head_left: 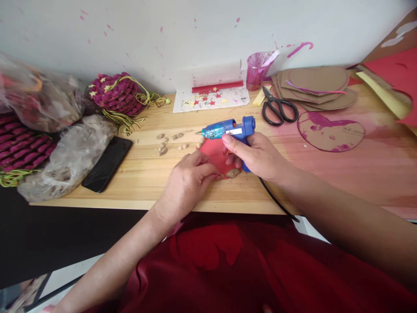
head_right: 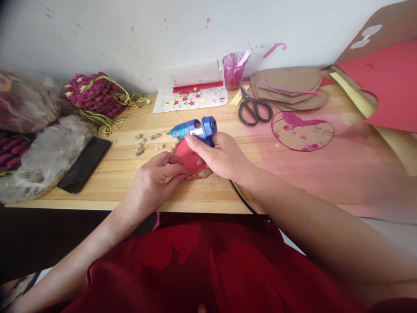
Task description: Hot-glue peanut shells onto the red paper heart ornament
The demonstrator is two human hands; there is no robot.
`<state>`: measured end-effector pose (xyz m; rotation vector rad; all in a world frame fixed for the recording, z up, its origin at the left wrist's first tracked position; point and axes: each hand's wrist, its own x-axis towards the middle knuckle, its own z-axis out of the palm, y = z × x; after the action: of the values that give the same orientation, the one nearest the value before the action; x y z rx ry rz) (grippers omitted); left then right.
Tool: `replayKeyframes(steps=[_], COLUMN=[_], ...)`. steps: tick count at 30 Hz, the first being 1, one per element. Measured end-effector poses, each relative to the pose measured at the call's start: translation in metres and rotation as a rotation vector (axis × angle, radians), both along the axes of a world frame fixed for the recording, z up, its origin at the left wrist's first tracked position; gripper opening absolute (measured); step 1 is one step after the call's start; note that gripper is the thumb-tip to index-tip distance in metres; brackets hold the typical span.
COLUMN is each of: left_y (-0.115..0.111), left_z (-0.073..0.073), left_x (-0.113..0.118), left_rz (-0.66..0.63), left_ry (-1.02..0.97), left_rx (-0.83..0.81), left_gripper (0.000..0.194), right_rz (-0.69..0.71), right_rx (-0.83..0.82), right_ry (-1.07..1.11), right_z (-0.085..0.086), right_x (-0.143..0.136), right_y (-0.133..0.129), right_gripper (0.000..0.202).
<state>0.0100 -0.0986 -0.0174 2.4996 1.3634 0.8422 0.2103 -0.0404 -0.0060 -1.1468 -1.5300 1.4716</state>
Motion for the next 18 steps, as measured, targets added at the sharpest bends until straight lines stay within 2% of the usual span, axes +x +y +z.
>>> replayKeyframes(steps=[8,14,18], left_y=[-0.0012,-0.0023,-0.0008], left_z=[-0.0017,0.0005,0.0035], left_x=[0.0014,0.0028,0.0040], left_rz=[0.014,0.044,0.051], left_ry=[0.016,0.015,0.019], left_rx=[0.018,-0.045,-0.069], left_gripper=[0.010,0.012,0.012], right_rz=[0.007,0.004,0.009], right_rx=[0.004,-0.033,0.007], right_ry=[-0.016,-0.004,-0.028], right_z=[-0.0007,0.0023,0.0004], right_x=[0.0005,0.0000,0.0007], right_y=[0.0000,-0.0015,-0.0009], right_gripper=[0.061,0.059,0.059])
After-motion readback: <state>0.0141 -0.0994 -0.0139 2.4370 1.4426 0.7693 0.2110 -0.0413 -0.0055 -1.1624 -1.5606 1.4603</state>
